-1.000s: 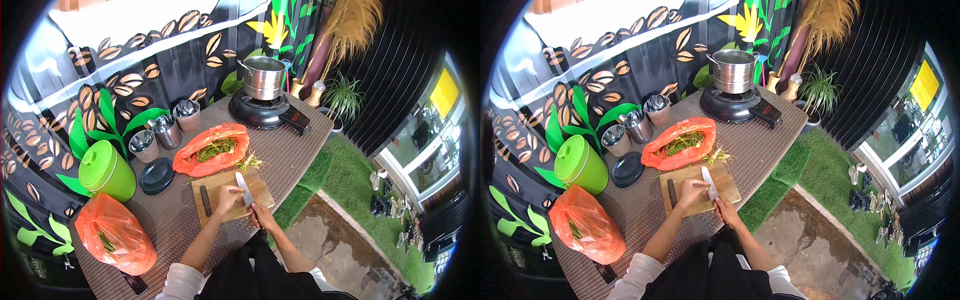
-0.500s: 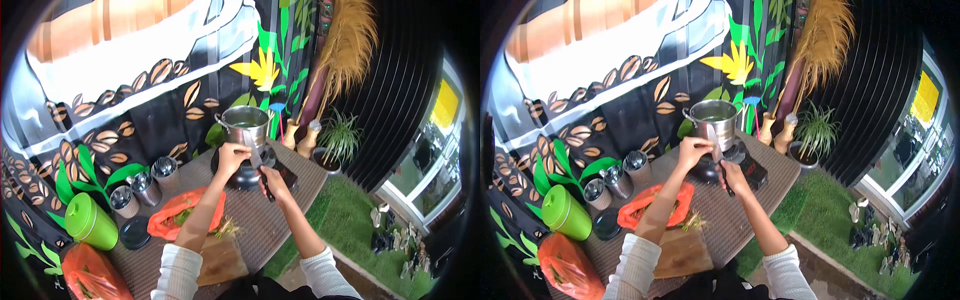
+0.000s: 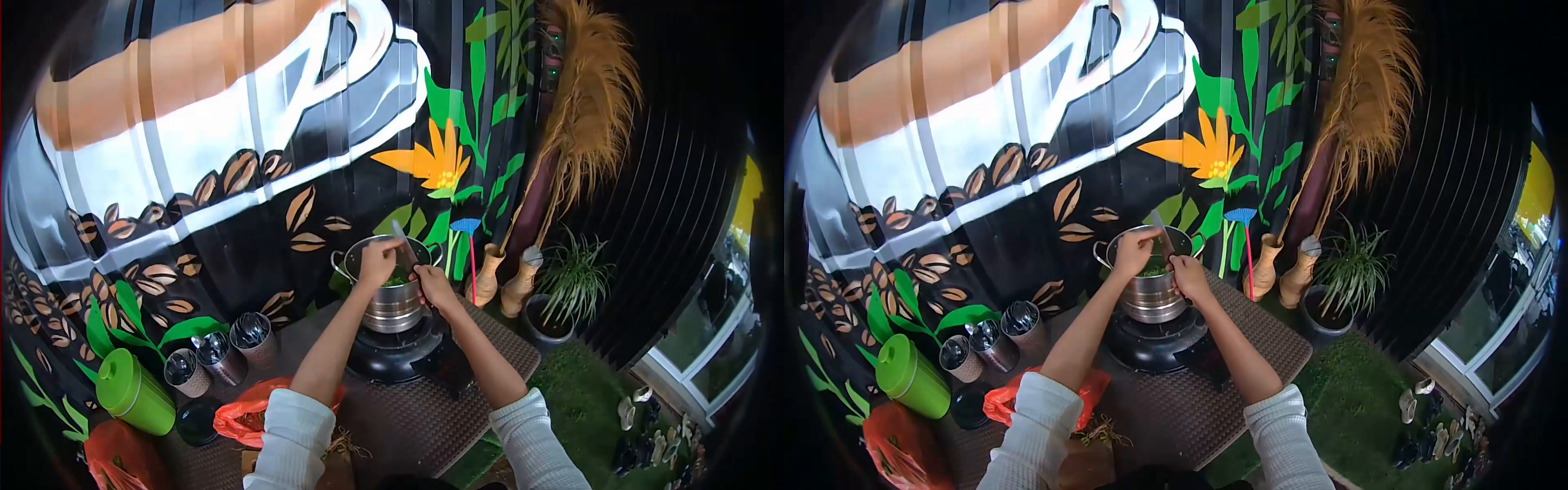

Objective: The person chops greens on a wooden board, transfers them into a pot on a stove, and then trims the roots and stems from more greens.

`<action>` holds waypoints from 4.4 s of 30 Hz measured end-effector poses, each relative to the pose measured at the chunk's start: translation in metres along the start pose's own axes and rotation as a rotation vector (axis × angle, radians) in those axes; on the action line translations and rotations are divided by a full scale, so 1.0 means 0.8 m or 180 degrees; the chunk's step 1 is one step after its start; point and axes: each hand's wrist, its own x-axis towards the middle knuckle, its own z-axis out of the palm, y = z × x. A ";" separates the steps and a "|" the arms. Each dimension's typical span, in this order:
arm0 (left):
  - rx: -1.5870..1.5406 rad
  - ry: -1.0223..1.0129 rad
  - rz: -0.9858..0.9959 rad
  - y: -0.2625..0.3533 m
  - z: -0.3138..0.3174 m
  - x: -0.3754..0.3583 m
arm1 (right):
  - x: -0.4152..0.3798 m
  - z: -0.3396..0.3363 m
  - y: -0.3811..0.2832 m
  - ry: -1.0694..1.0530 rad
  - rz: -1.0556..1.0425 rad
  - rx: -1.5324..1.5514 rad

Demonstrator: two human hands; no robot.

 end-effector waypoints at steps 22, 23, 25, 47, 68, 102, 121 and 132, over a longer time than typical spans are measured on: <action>0.0903 -0.0421 -0.0096 -0.017 0.015 -0.019 | 0.019 -0.006 0.019 -0.0024 0.0116 0.0206; 0.0903 -0.0420 -0.0101 -0.017 0.015 -0.018 | 0.018 -0.005 0.020 -0.0029 0.0120 0.0205; 0.0561 0.0085 0.0121 -0.018 0.016 -0.016 | 0.014 -0.005 0.018 0.0004 0.0120 0.0111; 0.0617 -0.0239 0.0485 0.046 -0.128 -0.121 | -0.111 0.076 0.000 0.0062 -0.0011 0.0485; -0.0274 -0.1600 -0.1557 -0.123 -0.347 -0.477 | -0.383 0.335 0.046 0.0026 0.0700 0.0855; 0.1045 -0.0547 -0.0147 -0.120 -0.229 -0.461 | -0.306 0.356 0.145 -0.0089 0.0753 0.1755; 0.0522 -0.0699 -0.0546 -0.070 -0.320 -0.484 | -0.324 0.347 0.132 -0.0157 0.0830 0.1869; -0.0015 -0.0298 -0.0168 0.018 -0.389 -0.458 | -0.408 0.342 0.045 -0.0124 0.0150 0.2427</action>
